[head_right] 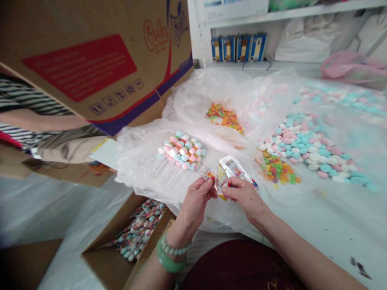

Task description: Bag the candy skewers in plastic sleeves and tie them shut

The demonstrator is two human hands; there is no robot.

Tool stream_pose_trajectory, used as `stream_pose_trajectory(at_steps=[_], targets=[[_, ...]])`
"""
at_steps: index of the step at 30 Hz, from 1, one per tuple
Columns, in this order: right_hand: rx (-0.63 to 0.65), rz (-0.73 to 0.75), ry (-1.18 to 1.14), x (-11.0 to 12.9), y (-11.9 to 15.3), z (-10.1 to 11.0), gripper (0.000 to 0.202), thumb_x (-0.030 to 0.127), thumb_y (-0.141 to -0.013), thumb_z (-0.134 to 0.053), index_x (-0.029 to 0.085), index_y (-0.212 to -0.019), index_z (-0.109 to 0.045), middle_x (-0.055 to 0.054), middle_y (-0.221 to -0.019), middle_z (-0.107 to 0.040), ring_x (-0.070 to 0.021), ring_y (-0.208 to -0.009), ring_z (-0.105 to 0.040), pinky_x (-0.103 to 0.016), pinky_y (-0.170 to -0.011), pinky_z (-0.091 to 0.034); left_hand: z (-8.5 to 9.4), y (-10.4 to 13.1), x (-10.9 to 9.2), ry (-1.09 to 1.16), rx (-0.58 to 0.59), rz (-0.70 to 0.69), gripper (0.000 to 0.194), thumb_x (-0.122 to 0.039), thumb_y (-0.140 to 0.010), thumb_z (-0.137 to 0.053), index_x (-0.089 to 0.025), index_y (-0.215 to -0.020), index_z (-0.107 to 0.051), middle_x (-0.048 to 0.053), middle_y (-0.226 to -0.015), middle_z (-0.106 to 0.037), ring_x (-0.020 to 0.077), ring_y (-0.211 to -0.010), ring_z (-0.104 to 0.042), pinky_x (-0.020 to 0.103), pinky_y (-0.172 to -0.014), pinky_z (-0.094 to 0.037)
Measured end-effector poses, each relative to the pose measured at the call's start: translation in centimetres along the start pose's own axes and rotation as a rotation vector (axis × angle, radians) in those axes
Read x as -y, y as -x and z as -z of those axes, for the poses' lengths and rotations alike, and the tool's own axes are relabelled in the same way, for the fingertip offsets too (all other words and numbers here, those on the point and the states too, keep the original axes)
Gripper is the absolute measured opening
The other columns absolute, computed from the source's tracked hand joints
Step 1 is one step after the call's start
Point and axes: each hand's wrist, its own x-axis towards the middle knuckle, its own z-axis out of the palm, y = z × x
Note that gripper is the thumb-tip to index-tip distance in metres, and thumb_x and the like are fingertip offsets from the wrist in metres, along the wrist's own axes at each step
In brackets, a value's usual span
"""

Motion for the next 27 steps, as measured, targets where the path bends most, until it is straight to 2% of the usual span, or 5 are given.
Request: stream_pose_trajectory(at_steps=[9, 15, 20, 23, 27], targets=[[0.178, -0.048, 0.199, 1.1, -2.9, -4.5, 0.025, 0.033, -0.074, -0.057, 0.017, -0.056, -0.051, 0.005, -0.050, -0.043, -0.0099, -0.050, -0.038, -0.024, -0.050, -0.025, 5.1, 0.1, -1.2, 0.181, -0.225, 0.030, 0.031, -0.033, -0.052, -0.085, -0.011, -0.064, -0.069, 0.003, -0.062, -0.064, 0.0109, -0.056, -0.055, 0.021, -0.055, -0.043], [0.175, -0.179, -0.230, 2.9, -6.9, -9.9, 0.012, 0.027, -0.076, -0.063, 0.016, -0.076, -0.061, 0.001, -0.065, -0.060, -0.0079, -0.049, -0.046, -0.020, -0.046, -0.032, 9.2, 0.2, -3.4, 0.331, -0.438, -0.068, 0.034, -0.023, -0.048, -0.087, -0.013, -0.068, -0.062, -0.003, -0.062, -0.060, 0.0080, -0.053, -0.054, 0.017, -0.049, -0.044], [0.176, -0.452, -0.757, 5.4, -10.5, -13.7, 0.005, 0.017, -0.084, -0.053, 0.015, -0.083, -0.057, -0.001, -0.068, -0.063, -0.0074, -0.046, -0.049, -0.017, -0.041, -0.032, 9.9, 0.8, -4.2, 0.291, -0.514, -0.062, 0.042, -0.030, -0.051, -0.087, -0.014, -0.075, -0.057, -0.007, -0.058, -0.053, 0.0026, -0.040, -0.040, 0.013, -0.034, -0.028], [0.076, -0.418, -0.803, 5.4, -10.8, -13.6, 0.005, 0.017, -0.083, -0.054, 0.016, -0.079, -0.056, 0.002, -0.060, -0.058, -0.0065, -0.042, -0.044, -0.016, -0.040, -0.031, 9.9, 1.1, -4.3, 0.287, -0.508, -0.056, 0.047, -0.038, -0.052, -0.087, -0.016, -0.074, -0.051, -0.011, -0.051, -0.044, 0.0001, -0.033, -0.026, 0.012, -0.030, -0.018], [-0.004, -0.224, -0.442, 3.4, -8.8, -10.4, 0.008, 0.023, -0.076, -0.060, 0.015, -0.073, -0.058, 0.002, -0.056, -0.056, -0.0060, -0.040, -0.035, -0.018, -0.039, -0.022, 9.7, 1.3, -4.4, 0.320, -0.437, 0.008, 0.042, -0.038, -0.057, -0.085, -0.016, -0.075, -0.054, -0.009, -0.055, -0.049, 0.0030, -0.032, -0.033, 0.016, -0.030, -0.031]])
